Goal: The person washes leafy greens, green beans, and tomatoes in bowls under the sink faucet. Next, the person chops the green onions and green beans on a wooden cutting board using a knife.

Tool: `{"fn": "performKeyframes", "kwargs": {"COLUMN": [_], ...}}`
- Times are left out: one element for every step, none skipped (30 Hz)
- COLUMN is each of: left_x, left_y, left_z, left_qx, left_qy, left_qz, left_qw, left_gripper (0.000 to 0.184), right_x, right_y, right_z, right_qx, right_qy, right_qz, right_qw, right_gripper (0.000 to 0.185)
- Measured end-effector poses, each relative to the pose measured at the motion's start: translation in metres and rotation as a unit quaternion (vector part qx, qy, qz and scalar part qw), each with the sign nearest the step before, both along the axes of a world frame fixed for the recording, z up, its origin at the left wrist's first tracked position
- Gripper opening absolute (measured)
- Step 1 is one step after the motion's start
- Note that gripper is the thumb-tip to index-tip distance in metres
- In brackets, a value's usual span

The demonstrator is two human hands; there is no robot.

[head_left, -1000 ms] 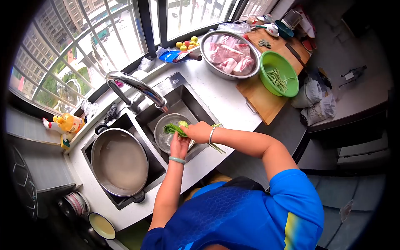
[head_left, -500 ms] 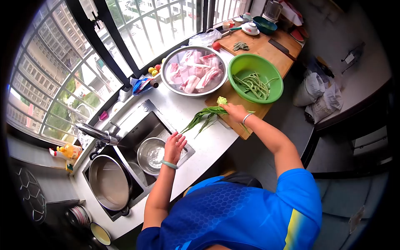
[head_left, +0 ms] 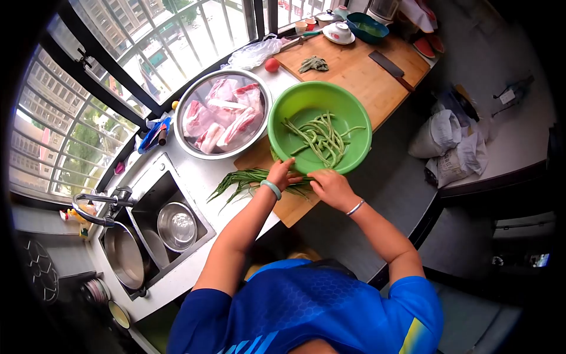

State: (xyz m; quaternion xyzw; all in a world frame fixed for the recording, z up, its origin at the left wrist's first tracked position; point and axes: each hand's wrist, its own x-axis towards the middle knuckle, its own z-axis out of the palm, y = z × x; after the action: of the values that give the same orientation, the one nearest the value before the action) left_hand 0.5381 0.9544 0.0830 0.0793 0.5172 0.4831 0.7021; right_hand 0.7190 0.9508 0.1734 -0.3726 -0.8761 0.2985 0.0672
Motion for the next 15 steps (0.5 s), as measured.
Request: {"fn": "performKeyframes", "kwargs": {"left_x": [0.007, 0.009, 0.016, 0.022, 0.025, 0.034, 0.035, 0.041, 0.044, 0.046, 0.049, 0.063, 0.064, 0.061, 0.058], "left_y": [0.005, 0.005, 0.011, 0.014, 0.015, 0.012, 0.006, 0.004, 0.003, -0.003, -0.009, -0.010, -0.018, -0.030, -0.043], "left_z": [-0.005, -0.013, -0.023, -0.016, -0.025, -0.015, -0.016, -0.018, -0.016, -0.006, 0.005, 0.024, 0.036, 0.048, 0.060], "left_qx": [0.002, 0.005, -0.020, -0.028, -0.022, -0.014, 0.001, 0.016, 0.010, 0.034, 0.041, 0.051, 0.052, 0.065, 0.079], "left_qy": [-0.052, -0.103, -0.109, -0.078, -0.087, -0.039, -0.049, -0.036, -0.019, -0.016, -0.033, -0.049, -0.051, -0.078, -0.104], "left_qz": [-0.025, -0.030, -0.005, 0.015, 0.051, 0.063, 0.095, 0.094, 0.074, 0.067, 0.084, 0.100, 0.107, 0.104, 0.099], "left_qw": [0.998, 0.994, 0.994, 0.996, 0.995, 0.997, 0.994, 0.995, 0.997, 0.997, 0.995, 0.993, 0.992, 0.989, 0.986], "left_gripper": [0.037, 0.034, 0.033, 0.032, 0.032, 0.031, 0.028, 0.025, 0.022, 0.021, 0.021, 0.021, 0.021, 0.023, 0.026], "right_x": [0.008, 0.016, 0.025, 0.029, 0.020, 0.021, 0.008, 0.005, 0.002, 0.001, 0.003, 0.017, 0.018, 0.016, 0.015], "right_y": [0.025, 0.053, 0.084, 0.112, 0.134, 0.152, 0.161, 0.167, 0.169, 0.169, 0.164, 0.162, 0.155, 0.147, 0.135], "right_z": [-0.005, -0.020, -0.045, -0.062, -0.072, -0.081, -0.087, -0.084, -0.081, -0.077, -0.071, -0.056, -0.043, -0.028, -0.012], "right_qx": [0.049, 0.093, 0.172, 0.172, 0.171, 0.142, 0.103, 0.067, 0.069, 0.063, 0.056, 0.058, 0.067, 0.077, 0.101], "right_qy": [0.022, 0.048, 0.022, -0.063, -0.141, -0.193, -0.228, -0.266, -0.266, -0.257, -0.251, -0.251, -0.234, -0.215, -0.205], "right_qz": [-0.023, -0.028, -0.018, -0.045, -0.056, -0.064, -0.063, -0.076, -0.057, -0.042, -0.032, -0.027, 0.000, 0.028, 0.047], "right_qw": [0.998, 0.994, 0.985, 0.982, 0.973, 0.969, 0.966, 0.958, 0.960, 0.963, 0.966, 0.966, 0.970, 0.973, 0.972], "right_gripper": [0.041, 0.043, 0.054, 0.070, 0.087, 0.101, 0.105, 0.109, 0.109, 0.110, 0.111, 0.111, 0.112, 0.112, 0.109]}}
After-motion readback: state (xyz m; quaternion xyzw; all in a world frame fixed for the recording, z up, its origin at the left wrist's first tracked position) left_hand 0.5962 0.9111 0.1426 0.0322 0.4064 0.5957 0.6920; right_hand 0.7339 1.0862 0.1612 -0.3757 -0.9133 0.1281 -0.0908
